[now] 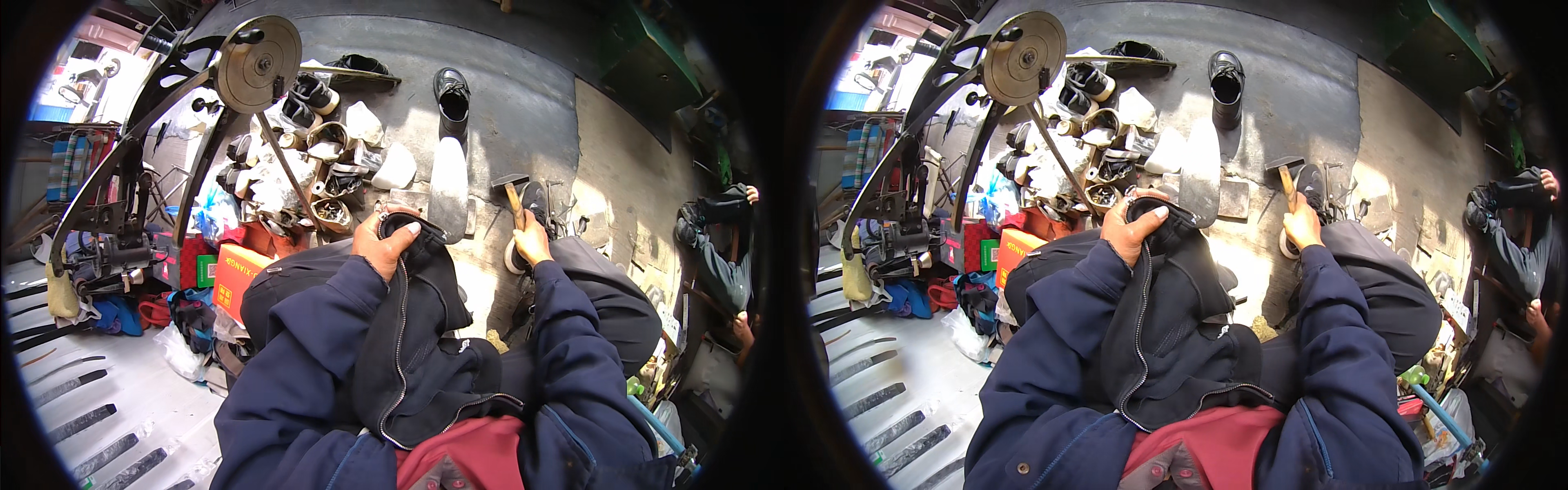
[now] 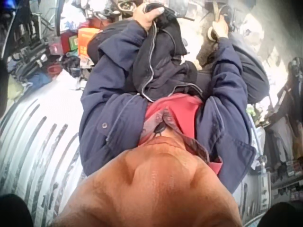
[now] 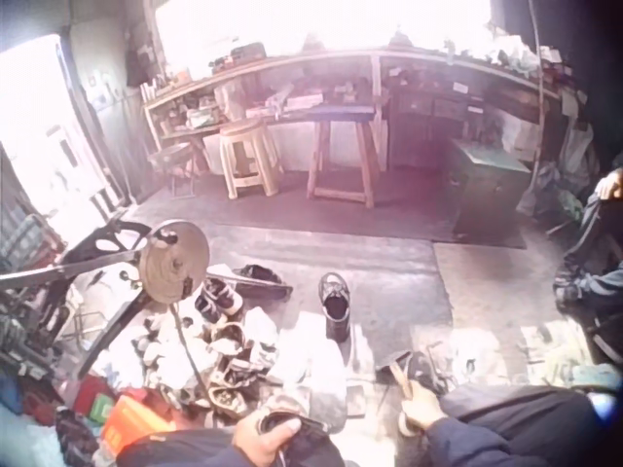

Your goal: The person repairs a jacket zipper by hand, using a hammer to tap the zipper slider and pliers to adjust the zipper teeth. The person repeatedly tests the zipper by pulling it up and down.

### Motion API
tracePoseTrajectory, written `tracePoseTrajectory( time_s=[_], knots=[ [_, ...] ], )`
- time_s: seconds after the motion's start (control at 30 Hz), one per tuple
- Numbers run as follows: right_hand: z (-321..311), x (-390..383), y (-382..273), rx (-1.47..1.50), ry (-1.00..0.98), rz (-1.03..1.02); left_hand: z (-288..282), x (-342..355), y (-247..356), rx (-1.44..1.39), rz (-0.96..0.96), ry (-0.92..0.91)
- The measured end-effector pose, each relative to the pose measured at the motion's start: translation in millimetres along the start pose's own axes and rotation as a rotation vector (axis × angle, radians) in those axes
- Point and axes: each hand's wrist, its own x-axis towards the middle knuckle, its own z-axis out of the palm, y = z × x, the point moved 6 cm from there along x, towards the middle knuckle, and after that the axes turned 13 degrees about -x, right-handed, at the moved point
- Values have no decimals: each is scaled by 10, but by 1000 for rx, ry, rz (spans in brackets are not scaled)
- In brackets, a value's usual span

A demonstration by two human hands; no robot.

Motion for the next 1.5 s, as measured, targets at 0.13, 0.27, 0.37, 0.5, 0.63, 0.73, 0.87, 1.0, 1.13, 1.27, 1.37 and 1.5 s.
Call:
tracePoseTrajectory(
  time_s=[0.13, 0.27, 0.37, 0.5, 0.63, 0.73, 0.87, 1.0, 1.13, 1.27, 1.37, 1.5],
  knots=[
    [-250, -210, -228, -277, 182, -92, 62, -55, 65, 43, 43, -40],
    [-540, -370, -916, 637, -75, -130, 117, -153, 155, 2, 78, -74],
    [-783, -869, -1497, 1120, -393, -284, 173, -261, 241, -74, 62, -107],
    [-993, -1491, -1825, 1182, -336, -372, 349, -536, 385, -209, 152, -202],
    [-1098, -1806, -1907, 1186, -351, -400, 507, -770, 467, -310, 150, -285],
    [-1214, -1894, -1947, 1189, -318, -425, 513, -864, 598, -282, 219, -309],
    [-1287, -1943, -1986, 1215, -327, -392, 506, -1017, 704, -155, 251, -314],
    [-1271, -1953, -2005, 1235, -357, -328, 459, -1172, 846, 165, 316, -293],
    [-1168, -1926, -2046, 1294, -476, -187, 399, -1247, 902, 409, 428, -193],
    [-1155, -2058, -2220, 1646, -453, -300, 341, -1212, 863, 446, 456, -67],
    [-1062, -2215, -2347, 1513, -421, -383, 362, -1222, 847, 473, 466, -39],
    [-927, -2347, -2496, 1121, -415, -459, 448, -1302, 829, 521, 443, -114]
  ],
)
